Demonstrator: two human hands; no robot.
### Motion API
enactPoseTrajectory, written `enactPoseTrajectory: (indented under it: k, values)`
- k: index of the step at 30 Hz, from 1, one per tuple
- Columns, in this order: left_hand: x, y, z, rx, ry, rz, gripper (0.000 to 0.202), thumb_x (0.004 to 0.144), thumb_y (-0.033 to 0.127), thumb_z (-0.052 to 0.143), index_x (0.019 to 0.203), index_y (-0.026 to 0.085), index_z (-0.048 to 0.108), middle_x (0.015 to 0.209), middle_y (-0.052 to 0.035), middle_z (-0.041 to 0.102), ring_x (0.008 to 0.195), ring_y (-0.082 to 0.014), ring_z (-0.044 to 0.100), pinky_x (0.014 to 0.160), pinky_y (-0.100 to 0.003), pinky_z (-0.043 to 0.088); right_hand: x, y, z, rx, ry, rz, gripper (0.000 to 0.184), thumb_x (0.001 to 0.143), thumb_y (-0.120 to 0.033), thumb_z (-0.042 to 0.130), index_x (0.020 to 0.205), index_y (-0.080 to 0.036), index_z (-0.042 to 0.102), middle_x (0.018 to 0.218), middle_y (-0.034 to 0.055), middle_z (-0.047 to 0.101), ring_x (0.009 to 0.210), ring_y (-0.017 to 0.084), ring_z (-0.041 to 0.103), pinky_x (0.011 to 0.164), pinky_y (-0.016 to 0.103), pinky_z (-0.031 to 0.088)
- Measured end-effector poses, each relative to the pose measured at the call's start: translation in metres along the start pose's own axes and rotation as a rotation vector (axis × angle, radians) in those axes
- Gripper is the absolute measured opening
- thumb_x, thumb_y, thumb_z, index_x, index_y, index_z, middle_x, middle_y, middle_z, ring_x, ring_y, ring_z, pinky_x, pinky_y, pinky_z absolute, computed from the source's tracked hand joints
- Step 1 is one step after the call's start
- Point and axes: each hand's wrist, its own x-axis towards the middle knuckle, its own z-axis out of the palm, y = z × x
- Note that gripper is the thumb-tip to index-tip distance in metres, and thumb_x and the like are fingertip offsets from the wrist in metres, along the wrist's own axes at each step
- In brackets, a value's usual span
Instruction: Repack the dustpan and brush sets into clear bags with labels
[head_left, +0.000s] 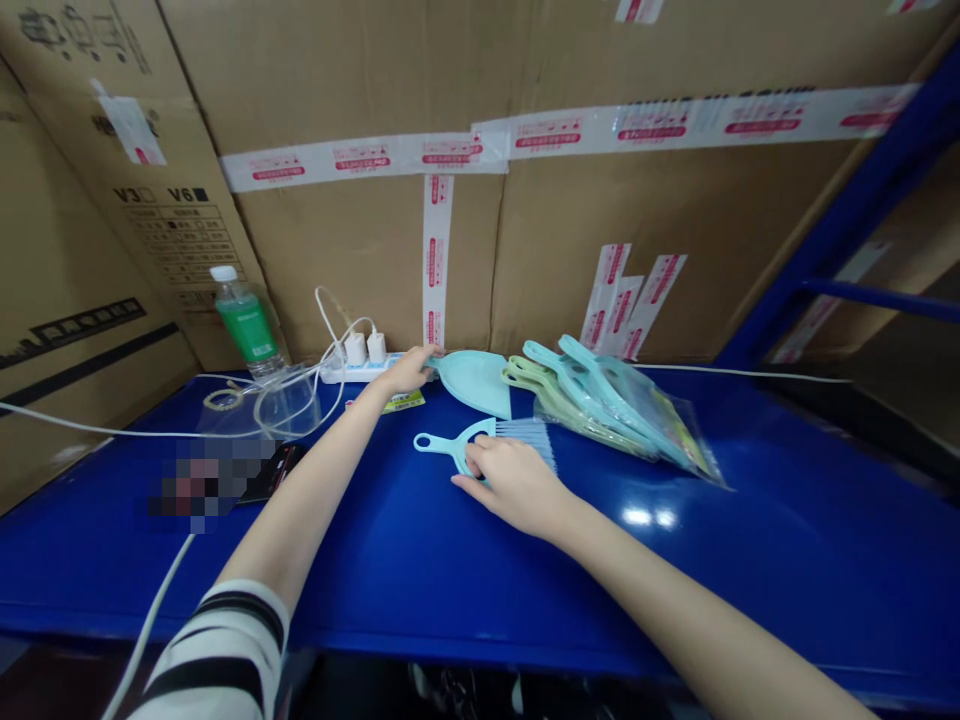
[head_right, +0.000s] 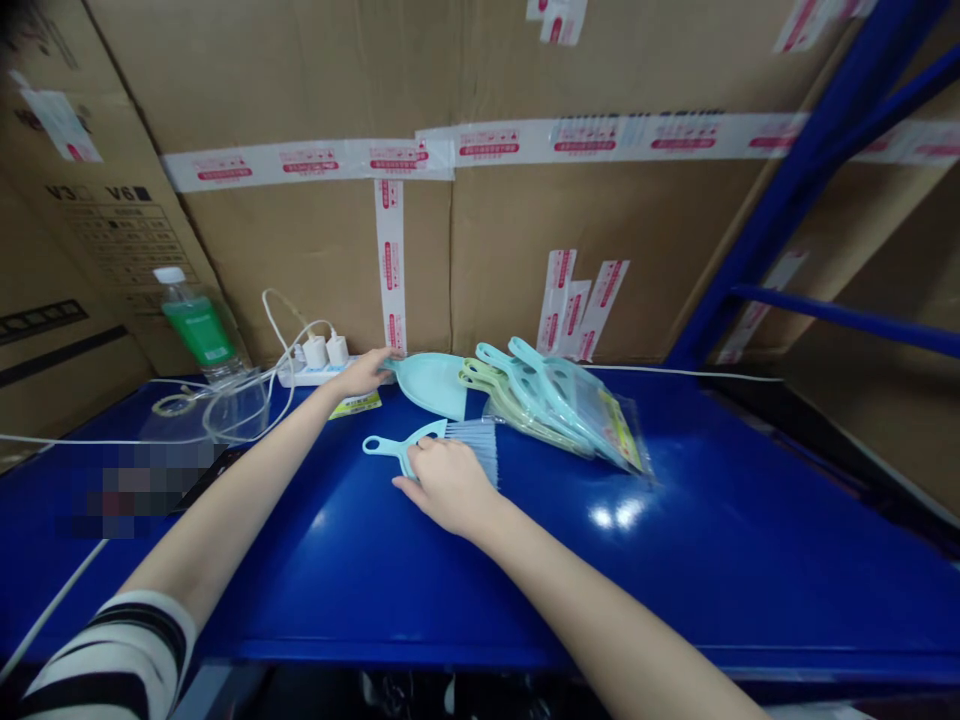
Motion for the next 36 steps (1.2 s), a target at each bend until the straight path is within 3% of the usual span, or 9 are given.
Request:
enactPoseTrajectory:
  k: [3,6,9,12,15,18,27,32,36]
  values:
    - [0.001,0.011,0.003,0.089,0.038,-0.018,0.047,0.076,-0.001,0.042,0.117,0.016,0.058,0.122,-0.0112,0.065,0.118,-0.0239,0.057,0.103,-0.043,0.045,0.001,0.003,-0.002,0.018,0.043,-0.043,0.022,0.094,-0.033,0.053,0.085,-0.017,0.064,0.084,0.0054,0.066,0.078,0.019,0.063,0.066,0.028,0.037]
    - [-0.004,0.023,-0.001,0.172,0.064,-0.003,0.048,0.077,-0.002,0.039,0.118,0.014,0.058,0.122,-0.0142,0.064,0.121,-0.0272,0.054,0.104,-0.048,0.041,0.001,0.017,-0.009,-0.006,0.193,-0.006,0.019,0.094,-0.029,0.051,0.085,-0.018,0.064,0.082,0.0050,0.065,0.078,0.019,0.062,0.067,0.028,0.038]
    - [-0.015,0.034,-0.011,0.239,0.059,0.052,0.045,0.078,0.001,0.041,0.116,0.014,0.060,0.120,-0.0147,0.064,0.120,-0.0281,0.053,0.103,-0.048,0.042,0.000,0.045,-0.020,-0.140,0.425,0.171,0.019,0.091,-0.024,0.047,0.090,-0.017,0.064,0.086,0.0097,0.065,0.082,0.023,0.060,0.069,0.031,0.039]
    - [-0.030,0.044,-0.020,0.299,0.053,0.109,0.042,0.078,0.002,0.043,0.113,0.017,0.062,0.115,-0.0127,0.065,0.118,-0.0273,0.053,0.101,-0.047,0.042,-0.004,0.073,-0.029,-0.271,0.571,0.497,0.025,0.088,-0.024,0.045,0.103,-0.012,0.062,0.098,0.0173,0.064,0.093,0.030,0.058,0.070,0.035,0.040]
    - [-0.050,0.054,-0.027,0.355,0.057,0.151,0.040,0.080,0.003,0.042,0.110,0.018,0.064,0.109,-0.0116,0.067,0.116,-0.0276,0.053,0.101,-0.049,0.041,-0.008,0.089,-0.033,-0.269,0.412,0.710,0.033,0.089,-0.031,0.045,0.105,-0.008,0.062,0.103,0.0234,0.064,0.097,0.035,0.059,0.068,0.037,0.043]
    - [-0.073,0.061,-0.034,0.397,0.054,0.191,0.037,0.082,0.004,0.043,0.108,0.017,0.065,0.107,-0.0127,0.067,0.113,-0.0280,0.055,0.099,-0.049,0.042,-0.010,0.093,-0.035,-0.187,0.260,0.763,0.038,0.092,-0.033,0.041,0.109,-0.006,0.063,0.107,0.0263,0.064,0.098,0.035,0.062,0.068,0.037,0.045]
    - [-0.140,0.057,-0.044,0.467,0.062,0.309,0.032,0.087,0.007,0.040,0.100,0.018,0.067,0.101,-0.0086,0.070,0.096,-0.0235,0.061,0.093,-0.042,0.044,-0.011,0.105,-0.038,-0.202,0.224,0.719,0.031,0.088,-0.020,0.041,0.106,-0.009,0.063,0.100,0.0233,0.069,0.086,0.031,0.068,0.062,0.033,0.045]
    - [-0.149,0.056,-0.052,0.387,0.066,0.301,0.031,0.092,0.011,0.037,0.098,0.019,0.067,0.095,-0.0064,0.070,0.090,-0.0205,0.062,0.087,-0.036,0.046,-0.008,0.101,-0.038,-0.225,0.209,0.718,0.028,0.089,-0.012,0.037,0.105,-0.008,0.059,0.098,0.0225,0.068,0.085,0.031,0.068,0.061,0.031,0.042]
    - [-0.151,0.056,-0.054,0.369,0.101,0.341,0.033,0.093,0.012,0.035,0.097,0.017,0.067,0.093,-0.0078,0.070,0.089,-0.0220,0.062,0.084,-0.037,0.047,-0.009,0.096,-0.045,-0.193,0.204,0.729,0.023,0.091,-0.013,0.037,0.103,-0.010,0.057,0.100,0.0209,0.067,0.085,0.030,0.067,0.060,0.030,0.039]
